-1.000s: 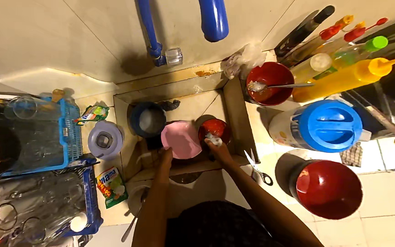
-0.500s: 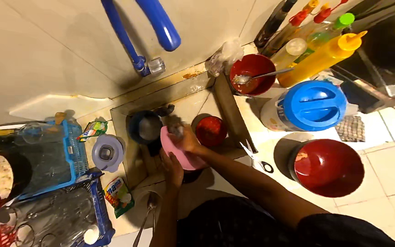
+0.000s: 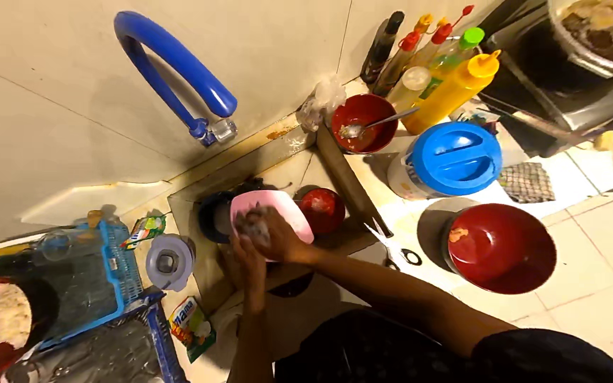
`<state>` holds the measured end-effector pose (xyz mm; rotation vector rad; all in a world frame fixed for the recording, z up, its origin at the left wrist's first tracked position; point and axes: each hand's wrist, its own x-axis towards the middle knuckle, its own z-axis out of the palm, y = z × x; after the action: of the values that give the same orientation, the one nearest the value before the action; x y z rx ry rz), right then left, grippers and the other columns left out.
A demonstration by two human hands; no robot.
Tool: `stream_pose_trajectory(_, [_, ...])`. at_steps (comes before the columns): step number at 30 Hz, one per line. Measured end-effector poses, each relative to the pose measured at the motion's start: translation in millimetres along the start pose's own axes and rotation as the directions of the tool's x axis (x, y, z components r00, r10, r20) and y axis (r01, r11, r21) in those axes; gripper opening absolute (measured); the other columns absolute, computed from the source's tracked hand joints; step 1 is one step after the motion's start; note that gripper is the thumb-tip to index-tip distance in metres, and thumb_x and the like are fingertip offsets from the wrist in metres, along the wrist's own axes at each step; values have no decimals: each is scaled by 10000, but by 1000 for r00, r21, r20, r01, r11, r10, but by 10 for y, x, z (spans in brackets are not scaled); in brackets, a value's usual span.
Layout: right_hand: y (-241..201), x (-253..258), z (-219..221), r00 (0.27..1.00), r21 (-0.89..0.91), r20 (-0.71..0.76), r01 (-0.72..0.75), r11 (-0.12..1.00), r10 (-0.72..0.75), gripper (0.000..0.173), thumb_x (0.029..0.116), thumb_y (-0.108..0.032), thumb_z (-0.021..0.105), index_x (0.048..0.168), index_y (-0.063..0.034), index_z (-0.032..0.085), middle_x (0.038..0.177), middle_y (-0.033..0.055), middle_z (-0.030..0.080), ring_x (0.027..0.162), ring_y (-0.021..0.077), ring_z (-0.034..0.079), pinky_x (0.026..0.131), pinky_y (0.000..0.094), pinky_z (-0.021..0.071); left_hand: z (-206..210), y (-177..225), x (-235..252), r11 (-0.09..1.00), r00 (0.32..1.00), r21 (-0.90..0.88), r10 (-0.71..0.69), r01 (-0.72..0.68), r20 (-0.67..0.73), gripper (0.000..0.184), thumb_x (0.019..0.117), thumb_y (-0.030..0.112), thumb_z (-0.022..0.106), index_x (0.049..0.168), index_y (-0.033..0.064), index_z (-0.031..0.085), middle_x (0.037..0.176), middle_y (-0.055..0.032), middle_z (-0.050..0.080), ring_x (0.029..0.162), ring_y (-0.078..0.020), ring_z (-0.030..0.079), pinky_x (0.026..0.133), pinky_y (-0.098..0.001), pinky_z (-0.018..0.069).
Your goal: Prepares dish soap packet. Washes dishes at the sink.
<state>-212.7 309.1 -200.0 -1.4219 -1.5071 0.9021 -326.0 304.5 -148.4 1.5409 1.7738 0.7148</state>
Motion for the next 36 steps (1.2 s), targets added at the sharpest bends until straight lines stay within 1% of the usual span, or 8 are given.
stream_pose_trajectory(4, [246, -239, -284, 955, -147, 265, 179, 973, -135, 320, 985, -367, 629, 1267, -244, 719, 1387, 44, 643, 1351, 285, 542, 1115, 548, 440, -315, -51, 108, 997, 997, 6, -78, 78, -27, 474, 1115, 159, 333, 1481, -138, 391, 1482, -347, 451, 1399, -379, 461, 1180, -460, 352])
stream_pose_trajectory(9, [490, 265, -211, 992, -223, -98, -99, 970, 79, 523, 906, -436, 735, 1320, -122, 680, 1454, 169, 553, 1360, 371, 495, 1129, 581, 404, 42, 73, -68, 999, 994, -37, 29, -25, 101, 443, 1099, 102, 359, 1440, -173, 418, 1423, -368, 496, 1353, -383, 508, 1154, -445, 389])
stream_pose_trajectory(14, [-30, -71, -119, 995, -85, 95, 46, 995, -38, 387, 967, -427, 641, 1286, -221, 717, 1441, 66, 596, 1359, 288, 518, 1093, 559, 447, -196, -113, 212, 996, 999, -85, -35, 34, -18, 458, 1109, 160, 339, 1448, -133, 432, 1412, -321, 522, 1316, -330, 537, 1126, -449, 426])
stream_pose_trajectory(17, [341, -226, -311, 966, 61, -33, -256, 965, 258, 572, 863, -461, 778, 1277, -79, 679, 1382, 161, 604, 1271, 308, 586, 1078, 527, 486, -619, -196, 343, 1000, 1000, 6, -9, 9, -8, 472, 1108, 168, 349, 1455, -144, 424, 1440, -344, 494, 1349, -345, 519, 1152, -447, 400])
stream_pose_trajectory(20, [403, -124, -453, 809, 501, 57, -530, 684, 585, 668, 854, -288, 841, 1378, -8, 535, 1214, 148, 665, 1073, 194, 664, 943, 377, 568, -780, -164, 463, 995, 994, -94, -29, 39, 109, 476, 1106, 218, 363, 1470, -76, 448, 1444, -265, 522, 1321, -247, 541, 1122, -401, 435])
stream_pose_trajectory(25, [180, -169, -320, 699, 823, 468, -567, 21, 541, 388, 1076, -277, 514, 1389, -51, 486, 1102, 120, 703, 947, 195, 713, 811, 372, 615, -372, -81, 235, 938, 995, -346, -1, 34, 95, 576, 1058, 207, 486, 1524, -79, 305, 1438, -247, 507, 1278, -220, 563, 1075, -379, 490])
stream_pose_trajectory(30, [9, -270, -321, 643, 735, 533, -674, 77, 549, 332, 1083, -319, 496, 1290, -65, 548, 939, 62, 693, 742, 125, 670, 660, 287, 580, 45, 98, -269, 939, 983, -296, -185, 174, -11, 463, 1045, 95, 540, 1420, -143, 408, 1261, -270, 606, 1117, -193, 640, 994, -323, 524])
stream_pose_trajectory(36, [40, -180, -317, 732, 833, 485, -554, 3, 479, 313, 1074, -221, 489, 1339, -54, 494, 1059, 108, 697, 899, 187, 703, 758, 356, 607, -201, 86, 90, 922, 989, -383, -109, 62, -103, 625, 1019, 151, 604, 1518, -86, 312, 1403, -260, 537, 1252, -224, 591, 1064, -365, 504])
